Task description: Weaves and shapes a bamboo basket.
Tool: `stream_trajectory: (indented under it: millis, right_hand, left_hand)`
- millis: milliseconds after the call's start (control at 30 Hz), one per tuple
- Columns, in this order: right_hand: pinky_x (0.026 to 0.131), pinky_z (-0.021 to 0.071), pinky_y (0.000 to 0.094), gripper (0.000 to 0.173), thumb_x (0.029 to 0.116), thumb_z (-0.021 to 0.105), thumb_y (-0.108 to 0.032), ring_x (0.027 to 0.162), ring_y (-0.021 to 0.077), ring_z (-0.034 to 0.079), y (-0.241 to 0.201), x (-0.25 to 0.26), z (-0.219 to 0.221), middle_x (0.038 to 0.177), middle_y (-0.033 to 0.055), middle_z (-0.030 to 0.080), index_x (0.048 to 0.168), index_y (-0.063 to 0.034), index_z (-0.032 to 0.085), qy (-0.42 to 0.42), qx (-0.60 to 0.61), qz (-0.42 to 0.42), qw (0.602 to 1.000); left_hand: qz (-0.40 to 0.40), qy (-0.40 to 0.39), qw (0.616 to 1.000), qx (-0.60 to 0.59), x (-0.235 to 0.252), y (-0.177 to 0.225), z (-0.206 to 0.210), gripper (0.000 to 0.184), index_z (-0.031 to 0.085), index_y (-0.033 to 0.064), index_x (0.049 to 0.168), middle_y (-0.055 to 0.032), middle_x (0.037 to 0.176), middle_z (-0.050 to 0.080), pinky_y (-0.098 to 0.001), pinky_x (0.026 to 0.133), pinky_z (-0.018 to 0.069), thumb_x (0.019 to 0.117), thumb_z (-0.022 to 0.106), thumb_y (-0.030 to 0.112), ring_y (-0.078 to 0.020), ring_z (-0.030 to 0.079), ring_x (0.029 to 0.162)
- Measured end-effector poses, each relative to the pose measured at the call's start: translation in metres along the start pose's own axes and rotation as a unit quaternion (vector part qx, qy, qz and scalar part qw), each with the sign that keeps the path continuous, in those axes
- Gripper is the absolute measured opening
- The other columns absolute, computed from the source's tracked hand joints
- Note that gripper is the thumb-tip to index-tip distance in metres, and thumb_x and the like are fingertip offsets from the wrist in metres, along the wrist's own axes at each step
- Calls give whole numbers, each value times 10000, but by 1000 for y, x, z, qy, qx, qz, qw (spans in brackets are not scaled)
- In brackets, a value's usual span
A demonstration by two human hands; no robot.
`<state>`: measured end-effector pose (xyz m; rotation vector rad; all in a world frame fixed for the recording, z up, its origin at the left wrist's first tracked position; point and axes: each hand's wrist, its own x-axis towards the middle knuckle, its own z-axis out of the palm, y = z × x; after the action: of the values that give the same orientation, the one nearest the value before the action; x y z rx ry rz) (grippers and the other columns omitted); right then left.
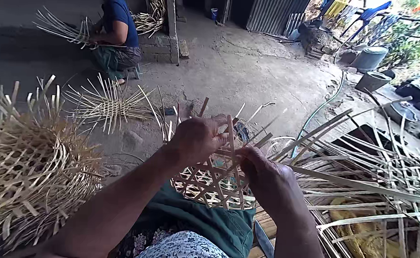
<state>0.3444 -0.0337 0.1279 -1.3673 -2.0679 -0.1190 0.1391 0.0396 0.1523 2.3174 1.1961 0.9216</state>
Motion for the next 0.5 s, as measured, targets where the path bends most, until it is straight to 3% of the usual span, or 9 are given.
stream_trajectory:
  millis: [67,133,233,300,333,400,500]
  right_hand:
    - [415,433,386,289,1062,498,-307,463,194,577,-2,2,5,559,24,570,981,-115,699,24,-19,21,999]
    - [424,447,414,296,1056,509,-322,476,218,594,0,5,6,560,38,566,926,-104,661,19,-37,58,997]
    - [440,449,439,347,1041,534,-380,490,239,591,1,7,3,561,46,556,870,-96,640,-3,-39,90,995]
    - [456,457,454,339,1024,571,-375,503,244,589,1,8,2,571,52,562,863,-87,650,-7,-21,92,996]
    - [458,464,441,308,1006,591,-354,503,226,592,1,8,4,576,43,575,865,-90,664,8,-6,83,996]
    - [479,517,377,194,971,632,-262,524,167,627,4,6,11,629,29,641,920,-90,704,57,42,59,996]
    - [600,611,307,191,973,664,-148,654,123,685,15,2,24,895,77,729,1126,-79,755,117,109,78,984]
  left_hand:
    - [24,14,999,-37,-1,-2,4,169,714,142,1111,29,680,606,-338,544,488,1001,659,257,-96,546,553]
    - [44,8,992,-122,-4,-9,9,130,650,106,1040,27,749,666,-291,569,566,1032,597,225,-69,634,612]
    - [92,75,985,-122,-12,-12,20,178,643,61,1096,6,787,679,-281,573,587,1007,617,214,-75,654,637]
    - [186,157,970,-28,-16,-6,26,308,645,13,1184,-35,820,676,-270,565,530,974,679,234,-104,606,642]
    - [238,166,957,18,-16,-1,27,340,651,14,1224,-69,884,698,-273,598,541,979,678,248,-126,631,692]
    - [290,111,944,110,-15,5,29,387,648,87,1351,-93,976,732,-334,695,593,1013,625,274,-197,707,843]
    - [255,57,941,214,-3,-6,25,417,632,174,1412,-90,923,724,-400,658,536,999,630,227,-283,658,830]
